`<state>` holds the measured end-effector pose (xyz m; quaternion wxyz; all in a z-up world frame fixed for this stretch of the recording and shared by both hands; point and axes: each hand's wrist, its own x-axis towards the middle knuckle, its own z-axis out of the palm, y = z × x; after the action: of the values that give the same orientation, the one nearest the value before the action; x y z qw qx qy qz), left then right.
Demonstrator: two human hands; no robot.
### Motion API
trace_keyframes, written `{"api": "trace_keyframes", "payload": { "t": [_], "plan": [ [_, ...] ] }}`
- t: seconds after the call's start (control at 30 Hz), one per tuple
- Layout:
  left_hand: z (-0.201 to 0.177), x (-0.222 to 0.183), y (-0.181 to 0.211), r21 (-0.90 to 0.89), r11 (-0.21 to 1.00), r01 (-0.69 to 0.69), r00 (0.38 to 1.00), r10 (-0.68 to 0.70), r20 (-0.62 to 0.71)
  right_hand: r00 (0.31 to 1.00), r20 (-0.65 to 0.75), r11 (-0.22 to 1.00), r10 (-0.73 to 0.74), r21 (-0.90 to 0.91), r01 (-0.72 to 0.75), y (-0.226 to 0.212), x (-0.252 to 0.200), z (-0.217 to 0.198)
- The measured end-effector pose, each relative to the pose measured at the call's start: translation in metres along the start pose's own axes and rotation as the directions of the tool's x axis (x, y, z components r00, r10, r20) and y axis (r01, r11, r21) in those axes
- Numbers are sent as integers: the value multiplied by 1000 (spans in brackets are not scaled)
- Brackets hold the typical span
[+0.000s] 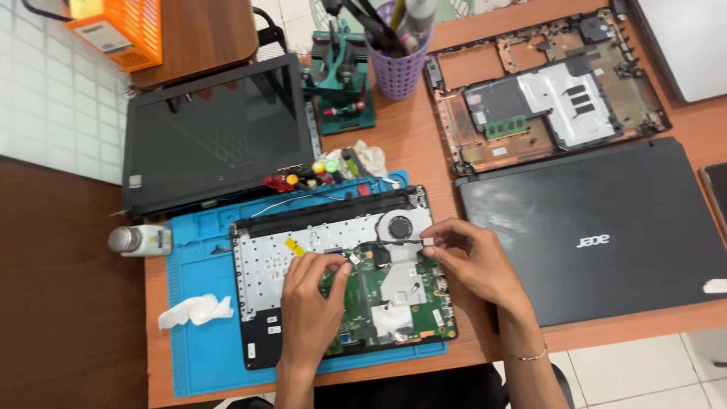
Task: The person manipulates internal laptop components by hand, handling wires and a RAM module, and moves the internal metal housing parts.
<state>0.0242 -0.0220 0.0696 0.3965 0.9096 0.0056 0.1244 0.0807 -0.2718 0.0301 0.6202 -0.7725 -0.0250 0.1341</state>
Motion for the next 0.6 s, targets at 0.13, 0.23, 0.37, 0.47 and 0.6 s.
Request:
{"api": "trace_keyframes", "payload": {
  "t": [0.13,0.23,0.37,0.47,0.6],
  "plan": [
    [-7,-10,-17,-5,998,65,998,-65,25,999,27,979,31,201,-36,13,2,18],
    [-13,-15,-24,-18,997,72,997,-71,15,998,50,947,-41,320,23,10,5,29],
    [-19,-24,-32,-39,995,88,996,-88,13,997,48,918,-65,395,41,4,7,46],
    [-25,-31,-38,-34,997,75,997,-75,15,994,32,907,-101,414,79,2,12,63],
    [-37,-38,-44,-41,997,70,997,-69,27,990,26,910,-137,397,116,-6,18,84]
  ]
}}
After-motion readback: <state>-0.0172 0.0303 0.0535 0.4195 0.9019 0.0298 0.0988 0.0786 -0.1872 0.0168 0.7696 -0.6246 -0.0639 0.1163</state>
